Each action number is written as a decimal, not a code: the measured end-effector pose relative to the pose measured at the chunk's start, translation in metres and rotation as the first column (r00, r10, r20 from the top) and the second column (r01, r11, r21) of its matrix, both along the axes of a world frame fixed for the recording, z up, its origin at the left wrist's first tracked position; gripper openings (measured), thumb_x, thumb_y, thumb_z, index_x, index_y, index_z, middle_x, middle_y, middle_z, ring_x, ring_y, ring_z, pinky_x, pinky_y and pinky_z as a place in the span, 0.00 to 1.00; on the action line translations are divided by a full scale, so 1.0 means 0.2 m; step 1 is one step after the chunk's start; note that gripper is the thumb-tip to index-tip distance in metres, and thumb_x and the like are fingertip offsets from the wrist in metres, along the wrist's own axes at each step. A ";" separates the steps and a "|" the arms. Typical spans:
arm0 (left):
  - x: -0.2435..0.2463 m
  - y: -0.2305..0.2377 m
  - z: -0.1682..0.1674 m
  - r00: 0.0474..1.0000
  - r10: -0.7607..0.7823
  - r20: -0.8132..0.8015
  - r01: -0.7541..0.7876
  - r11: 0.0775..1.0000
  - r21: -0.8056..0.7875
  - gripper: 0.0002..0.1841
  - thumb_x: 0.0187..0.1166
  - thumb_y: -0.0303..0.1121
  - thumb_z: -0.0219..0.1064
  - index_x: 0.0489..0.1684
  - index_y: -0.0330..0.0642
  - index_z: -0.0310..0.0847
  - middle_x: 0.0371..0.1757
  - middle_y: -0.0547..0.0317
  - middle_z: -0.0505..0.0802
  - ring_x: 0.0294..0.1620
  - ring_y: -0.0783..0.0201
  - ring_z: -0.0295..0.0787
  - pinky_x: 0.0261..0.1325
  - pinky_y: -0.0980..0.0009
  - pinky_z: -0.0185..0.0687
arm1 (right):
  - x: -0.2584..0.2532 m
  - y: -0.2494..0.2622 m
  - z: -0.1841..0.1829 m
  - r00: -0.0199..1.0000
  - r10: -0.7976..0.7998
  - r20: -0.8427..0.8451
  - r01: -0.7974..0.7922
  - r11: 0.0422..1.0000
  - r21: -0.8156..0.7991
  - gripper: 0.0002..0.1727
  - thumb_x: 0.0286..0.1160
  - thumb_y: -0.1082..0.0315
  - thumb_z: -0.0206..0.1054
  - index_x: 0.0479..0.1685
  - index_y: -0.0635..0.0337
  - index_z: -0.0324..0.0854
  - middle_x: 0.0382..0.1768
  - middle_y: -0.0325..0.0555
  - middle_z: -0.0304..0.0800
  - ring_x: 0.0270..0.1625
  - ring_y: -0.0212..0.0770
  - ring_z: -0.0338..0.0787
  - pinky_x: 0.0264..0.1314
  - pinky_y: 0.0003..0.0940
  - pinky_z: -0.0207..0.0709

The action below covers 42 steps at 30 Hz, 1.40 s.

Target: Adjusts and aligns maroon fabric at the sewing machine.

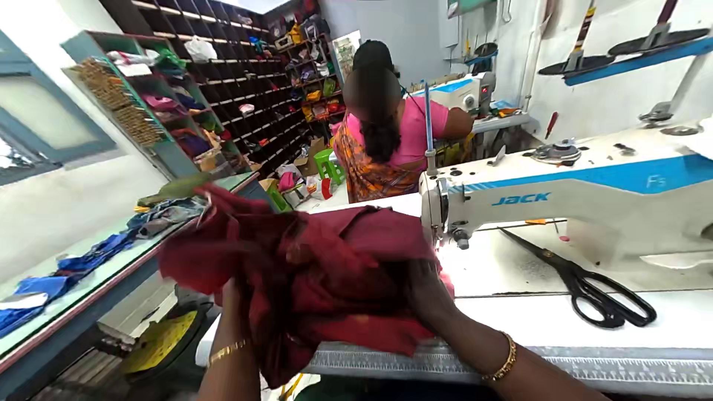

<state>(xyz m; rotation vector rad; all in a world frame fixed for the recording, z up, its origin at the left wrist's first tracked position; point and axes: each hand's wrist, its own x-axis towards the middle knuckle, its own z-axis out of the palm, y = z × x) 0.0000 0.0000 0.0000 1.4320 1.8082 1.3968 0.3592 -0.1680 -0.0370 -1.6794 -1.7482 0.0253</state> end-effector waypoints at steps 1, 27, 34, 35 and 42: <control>0.01 -0.07 0.01 0.998 0.060 -0.027 -0.055 0.986 0.159 0.24 0.95 0.31 0.48 0.77 0.15 0.64 0.72 0.25 0.80 0.71 0.50 0.81 0.77 0.56 0.72 | 0.00 0.00 0.01 1.000 0.003 -0.005 -0.003 1.000 -0.018 0.22 0.83 0.70 0.60 0.74 0.69 0.77 0.69 0.67 0.82 0.77 0.66 0.78 0.79 0.59 0.71; 0.73 -0.58 0.22 0.798 -0.230 -0.557 0.011 0.930 -0.368 0.49 0.71 0.61 0.75 0.83 0.31 0.64 0.65 0.33 0.88 0.68 0.38 0.87 0.72 0.40 0.77 | -0.17 0.00 0.49 -0.390 0.361 -0.847 -0.328 0.805 0.494 0.56 0.65 0.90 0.54 0.92 0.44 0.26 0.76 0.52 0.73 0.68 0.44 0.88 0.73 0.43 0.80; 0.97 -0.52 0.28 0.800 -0.062 -0.596 0.055 0.998 -0.030 0.65 0.69 0.52 0.81 0.97 0.46 0.25 0.58 0.25 0.88 0.51 0.29 0.91 0.55 0.34 0.83 | -0.15 -0.10 0.67 -0.565 0.289 -0.772 -0.271 0.820 0.505 0.30 0.70 0.88 0.47 0.72 0.55 0.57 0.66 0.54 0.81 0.62 0.45 0.92 0.67 0.35 0.85; 0.98 -0.47 0.33 0.782 -0.084 -0.618 0.036 0.995 -0.090 0.60 0.73 0.47 0.78 0.97 0.46 0.26 0.61 0.25 0.86 0.55 0.29 0.89 0.57 0.34 0.82 | -0.15 -0.09 0.66 -0.549 0.288 -0.785 -0.270 0.828 0.492 0.33 0.66 0.88 0.48 0.73 0.54 0.55 0.67 0.54 0.81 0.62 0.45 0.92 0.66 0.36 0.86; 0.82 -0.13 0.58 0.831 -0.548 0.094 0.535 0.834 0.132 0.22 0.87 0.20 0.47 0.78 0.39 0.70 0.61 0.42 0.88 0.54 0.53 0.87 0.53 0.51 0.86 | -0.10 0.04 0.42 0.166 0.320 -0.933 -0.443 0.869 0.219 0.56 0.69 0.83 0.65 0.94 0.51 0.29 0.88 0.47 0.61 0.80 0.42 0.77 0.75 0.42 0.77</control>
